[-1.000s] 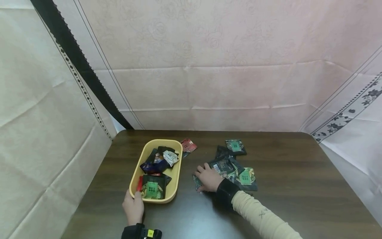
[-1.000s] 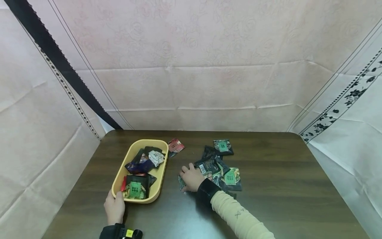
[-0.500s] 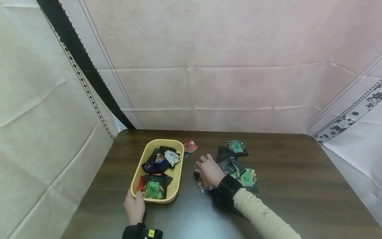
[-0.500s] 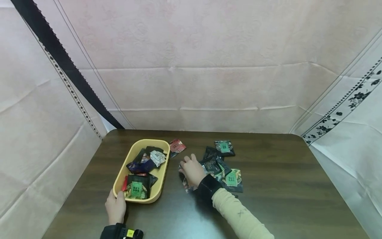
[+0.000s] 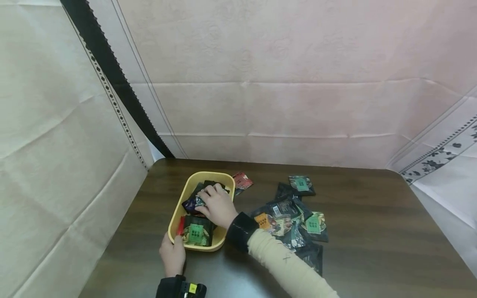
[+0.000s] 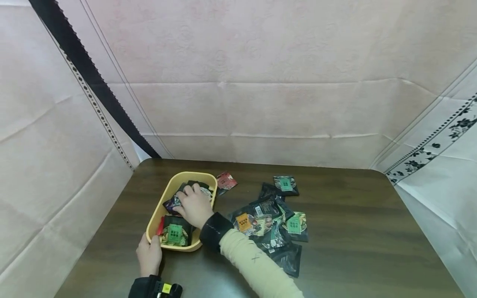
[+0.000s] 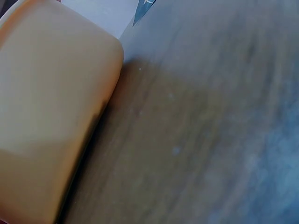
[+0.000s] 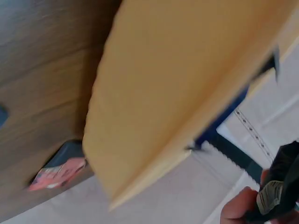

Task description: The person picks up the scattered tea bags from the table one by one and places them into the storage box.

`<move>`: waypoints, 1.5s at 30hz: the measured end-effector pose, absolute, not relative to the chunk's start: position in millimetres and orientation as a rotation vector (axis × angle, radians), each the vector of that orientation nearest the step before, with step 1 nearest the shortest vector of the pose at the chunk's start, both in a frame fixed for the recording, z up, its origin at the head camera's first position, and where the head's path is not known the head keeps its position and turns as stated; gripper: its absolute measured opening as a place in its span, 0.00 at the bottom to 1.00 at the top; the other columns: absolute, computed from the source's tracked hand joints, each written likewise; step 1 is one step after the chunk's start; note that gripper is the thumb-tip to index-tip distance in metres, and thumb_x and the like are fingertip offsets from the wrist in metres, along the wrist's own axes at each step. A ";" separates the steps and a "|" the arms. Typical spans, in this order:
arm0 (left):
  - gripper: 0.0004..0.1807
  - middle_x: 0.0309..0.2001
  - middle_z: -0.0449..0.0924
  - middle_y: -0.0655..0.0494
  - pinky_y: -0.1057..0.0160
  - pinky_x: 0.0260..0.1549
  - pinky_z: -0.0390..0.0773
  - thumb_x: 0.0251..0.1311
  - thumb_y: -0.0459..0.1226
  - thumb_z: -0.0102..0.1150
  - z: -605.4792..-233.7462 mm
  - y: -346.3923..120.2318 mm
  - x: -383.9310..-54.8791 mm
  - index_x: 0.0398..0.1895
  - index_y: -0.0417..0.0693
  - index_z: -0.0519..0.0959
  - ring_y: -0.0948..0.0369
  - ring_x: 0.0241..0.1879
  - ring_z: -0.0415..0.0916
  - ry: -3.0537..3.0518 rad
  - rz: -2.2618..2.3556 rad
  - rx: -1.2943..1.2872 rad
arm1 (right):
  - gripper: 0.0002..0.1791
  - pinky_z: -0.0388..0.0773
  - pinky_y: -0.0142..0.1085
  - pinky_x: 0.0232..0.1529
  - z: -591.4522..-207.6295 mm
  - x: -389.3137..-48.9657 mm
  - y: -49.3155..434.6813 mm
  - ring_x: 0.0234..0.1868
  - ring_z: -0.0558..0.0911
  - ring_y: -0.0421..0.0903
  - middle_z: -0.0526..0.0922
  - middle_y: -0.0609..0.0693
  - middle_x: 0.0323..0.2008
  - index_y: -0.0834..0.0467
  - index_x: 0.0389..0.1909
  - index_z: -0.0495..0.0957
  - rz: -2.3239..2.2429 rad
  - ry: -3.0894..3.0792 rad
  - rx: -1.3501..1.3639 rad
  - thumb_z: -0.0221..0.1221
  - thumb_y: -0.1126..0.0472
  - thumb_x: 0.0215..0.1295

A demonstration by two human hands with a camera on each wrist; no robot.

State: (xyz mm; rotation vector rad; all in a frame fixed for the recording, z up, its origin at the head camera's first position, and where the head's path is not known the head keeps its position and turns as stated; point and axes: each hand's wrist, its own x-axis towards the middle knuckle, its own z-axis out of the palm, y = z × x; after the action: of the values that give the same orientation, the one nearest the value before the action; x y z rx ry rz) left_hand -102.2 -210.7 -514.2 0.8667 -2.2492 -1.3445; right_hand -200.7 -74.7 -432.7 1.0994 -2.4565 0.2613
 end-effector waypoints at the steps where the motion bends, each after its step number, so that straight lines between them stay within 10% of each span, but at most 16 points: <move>1: 0.21 0.50 0.70 0.29 0.42 0.47 0.68 0.59 0.30 0.37 -514.4 -209.5 -102.8 0.54 0.27 0.66 0.41 0.49 0.68 -2.252 -1.342 0.867 | 0.25 0.74 0.37 0.42 -434.2 -200.1 -79.0 0.44 0.69 0.46 0.75 0.48 0.44 0.52 0.51 0.76 0.253 -2.463 1.078 0.53 0.42 0.59; 9: 0.23 0.52 0.68 0.29 0.42 0.49 0.67 0.59 0.30 0.36 -510.7 -202.9 -105.9 0.57 0.27 0.64 0.40 0.51 0.66 -2.269 -1.375 0.845 | 0.38 0.62 0.64 0.50 -439.0 -196.7 -77.6 0.67 0.50 0.59 0.60 0.51 0.66 0.49 0.64 0.64 0.334 -2.641 1.065 0.48 0.33 0.56; 45: 0.24 0.53 0.66 0.28 0.41 0.51 0.65 0.59 0.32 0.34 -509.6 -213.8 -99.9 0.57 0.26 0.62 0.39 0.51 0.65 -2.263 -1.364 0.947 | 0.40 0.72 0.57 0.43 -488.1 -184.5 50.0 0.52 0.68 0.66 0.69 0.60 0.57 0.49 0.59 0.71 0.138 -3.041 0.909 0.64 0.38 0.42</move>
State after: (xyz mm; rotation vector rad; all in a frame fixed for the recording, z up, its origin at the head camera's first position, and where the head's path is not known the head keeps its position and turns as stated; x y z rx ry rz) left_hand -99.9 -213.8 -509.6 0.9466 -2.2625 -1.3636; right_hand -184.5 50.0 -488.1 0.9093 -3.0412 0.1377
